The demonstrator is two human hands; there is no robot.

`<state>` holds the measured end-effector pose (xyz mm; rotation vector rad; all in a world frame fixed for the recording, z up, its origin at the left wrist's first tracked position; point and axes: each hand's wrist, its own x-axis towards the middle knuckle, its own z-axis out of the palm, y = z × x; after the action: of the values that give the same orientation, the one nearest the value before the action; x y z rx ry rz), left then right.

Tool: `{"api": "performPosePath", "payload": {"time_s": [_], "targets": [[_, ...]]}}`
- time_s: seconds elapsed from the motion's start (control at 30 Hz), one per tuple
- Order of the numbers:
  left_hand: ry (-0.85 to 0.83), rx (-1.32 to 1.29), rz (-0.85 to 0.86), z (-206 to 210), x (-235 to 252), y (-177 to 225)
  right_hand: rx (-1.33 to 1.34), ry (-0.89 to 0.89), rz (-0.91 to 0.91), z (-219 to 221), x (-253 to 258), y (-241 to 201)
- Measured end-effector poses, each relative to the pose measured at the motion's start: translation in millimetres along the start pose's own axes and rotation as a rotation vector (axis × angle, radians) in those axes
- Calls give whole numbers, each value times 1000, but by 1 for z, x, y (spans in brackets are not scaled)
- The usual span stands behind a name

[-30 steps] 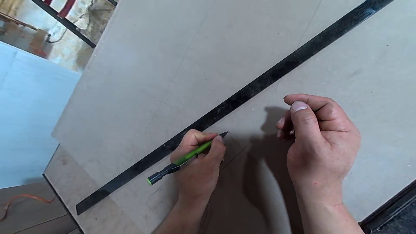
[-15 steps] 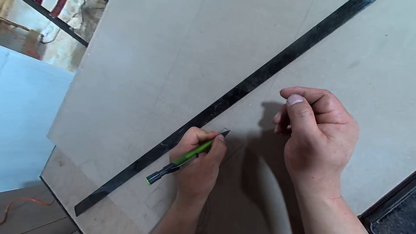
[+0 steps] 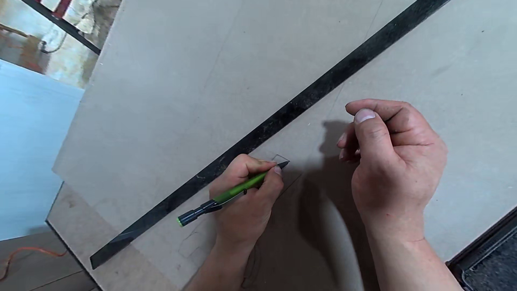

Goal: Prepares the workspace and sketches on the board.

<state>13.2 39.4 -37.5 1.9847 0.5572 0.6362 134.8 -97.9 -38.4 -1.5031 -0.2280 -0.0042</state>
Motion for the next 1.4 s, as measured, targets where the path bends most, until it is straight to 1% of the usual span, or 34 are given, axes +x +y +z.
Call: {"api": "performPosePath", "payload": {"time_s": [0.4, 0.9, 1.4], "targets": [[-66, 8, 33, -2, -1, 0, -18, -8, -6, 0, 0, -1], [-193, -58, 40, -9, 4, -1, -14, -3, -19, 0, 0, 0], [-250, -51, 21, -13, 7, -1, -15, -6, -21, 0, 1, 0]]}}
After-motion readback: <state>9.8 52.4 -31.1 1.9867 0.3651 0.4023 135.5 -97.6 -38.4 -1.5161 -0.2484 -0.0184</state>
